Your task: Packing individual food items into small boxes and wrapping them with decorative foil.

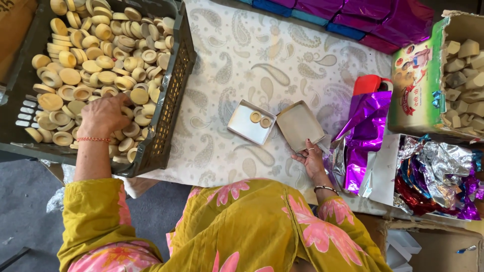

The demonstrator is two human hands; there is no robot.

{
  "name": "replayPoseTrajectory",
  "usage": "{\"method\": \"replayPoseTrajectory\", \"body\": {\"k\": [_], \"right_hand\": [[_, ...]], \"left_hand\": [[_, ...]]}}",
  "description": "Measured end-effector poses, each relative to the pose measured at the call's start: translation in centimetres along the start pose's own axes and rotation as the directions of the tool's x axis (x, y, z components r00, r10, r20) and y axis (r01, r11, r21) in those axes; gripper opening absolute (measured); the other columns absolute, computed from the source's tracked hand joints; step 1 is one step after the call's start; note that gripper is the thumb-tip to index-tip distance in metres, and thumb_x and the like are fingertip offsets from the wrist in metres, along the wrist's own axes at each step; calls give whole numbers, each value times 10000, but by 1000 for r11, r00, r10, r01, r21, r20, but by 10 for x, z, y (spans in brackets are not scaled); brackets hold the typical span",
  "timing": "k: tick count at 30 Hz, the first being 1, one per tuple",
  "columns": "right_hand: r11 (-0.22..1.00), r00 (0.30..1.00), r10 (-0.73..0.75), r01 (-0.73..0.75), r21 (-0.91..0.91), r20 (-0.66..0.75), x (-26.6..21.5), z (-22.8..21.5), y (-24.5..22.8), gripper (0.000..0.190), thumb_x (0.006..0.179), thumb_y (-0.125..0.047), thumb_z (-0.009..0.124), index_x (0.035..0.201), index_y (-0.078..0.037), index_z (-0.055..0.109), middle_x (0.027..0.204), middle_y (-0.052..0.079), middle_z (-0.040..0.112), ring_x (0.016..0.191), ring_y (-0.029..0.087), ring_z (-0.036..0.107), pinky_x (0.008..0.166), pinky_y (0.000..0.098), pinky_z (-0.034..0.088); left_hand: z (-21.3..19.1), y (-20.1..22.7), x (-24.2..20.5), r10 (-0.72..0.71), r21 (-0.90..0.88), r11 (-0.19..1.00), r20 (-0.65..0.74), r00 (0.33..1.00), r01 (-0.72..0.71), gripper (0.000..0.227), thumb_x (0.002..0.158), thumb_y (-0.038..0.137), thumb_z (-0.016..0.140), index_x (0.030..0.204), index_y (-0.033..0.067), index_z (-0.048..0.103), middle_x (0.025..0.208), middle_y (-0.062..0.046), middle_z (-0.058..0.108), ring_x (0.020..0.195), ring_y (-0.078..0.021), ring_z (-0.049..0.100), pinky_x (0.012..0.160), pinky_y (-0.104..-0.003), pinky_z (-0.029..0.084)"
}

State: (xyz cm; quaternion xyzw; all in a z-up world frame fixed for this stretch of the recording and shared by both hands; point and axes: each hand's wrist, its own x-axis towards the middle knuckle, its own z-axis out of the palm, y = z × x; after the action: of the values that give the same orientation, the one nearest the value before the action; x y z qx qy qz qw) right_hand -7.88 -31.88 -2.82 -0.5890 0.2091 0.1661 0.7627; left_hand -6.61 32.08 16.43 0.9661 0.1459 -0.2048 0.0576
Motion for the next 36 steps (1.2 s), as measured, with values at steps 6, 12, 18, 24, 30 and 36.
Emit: {"method": "replayPoseTrajectory", "body": {"k": [6,12,18,24,30,36], "right_hand": [[1000,1000,3,-3,1,0,0,-2,2,444,1006,-412,607,1280,-64,585,1123,84,701,981,178,708,766,409,648],[1000,1000,1,-1,-18,-1,-1,1,-2,458,1000,-426,604,1275,-61,592,1125,84,703,981,175,710,766,408,648],[1000,1000,0,1,-23,19,-1,1,-2,473,1010,-440,597,1276,-48,594,1123,95,705,982,176,708,773,408,647],[1000,1000,8,-8,-19,4,-1,0,-1,475,1011,-438,589,1288,-53,586,1130,96,697,984,182,704,767,406,646],[999,1000,6,-5,-40,18,-5,5,-6,472,1012,-444,564,1302,-72,577,1149,75,699,1005,171,706,775,394,640],[1000,1000,-4,5,-26,20,1,-3,4,427,1028,-427,575,1257,-66,570,1125,89,707,979,187,707,772,408,648]], "left_hand": [[-5,4,0,-120,50,992,125,985,115,498,788,267,811,1273,295,704,1194,-81,738,1164,-306,683,986,-469,522],[-17,10,-8,-148,79,987,84,985,142,368,855,319,773,1217,252,749,1145,-99,766,1100,-301,703,958,-477,512],[-7,-29,0,-132,-76,991,-327,936,114,247,1031,369,714,1181,180,765,964,-156,752,906,-324,704,797,-489,525],[-37,0,-22,-82,-495,852,-450,889,-172,256,1001,257,757,1230,142,753,923,-41,749,724,-158,678,656,-344,528],[-64,125,-99,184,-500,648,-629,755,-574,292,961,153,792,1242,117,720,906,-50,757,761,-108,714,653,-280,562],[-4,212,-77,369,-351,673,-603,707,-651,230,896,234,781,1106,147,749,769,-93,723,666,-238,661,575,-383,520]]}}
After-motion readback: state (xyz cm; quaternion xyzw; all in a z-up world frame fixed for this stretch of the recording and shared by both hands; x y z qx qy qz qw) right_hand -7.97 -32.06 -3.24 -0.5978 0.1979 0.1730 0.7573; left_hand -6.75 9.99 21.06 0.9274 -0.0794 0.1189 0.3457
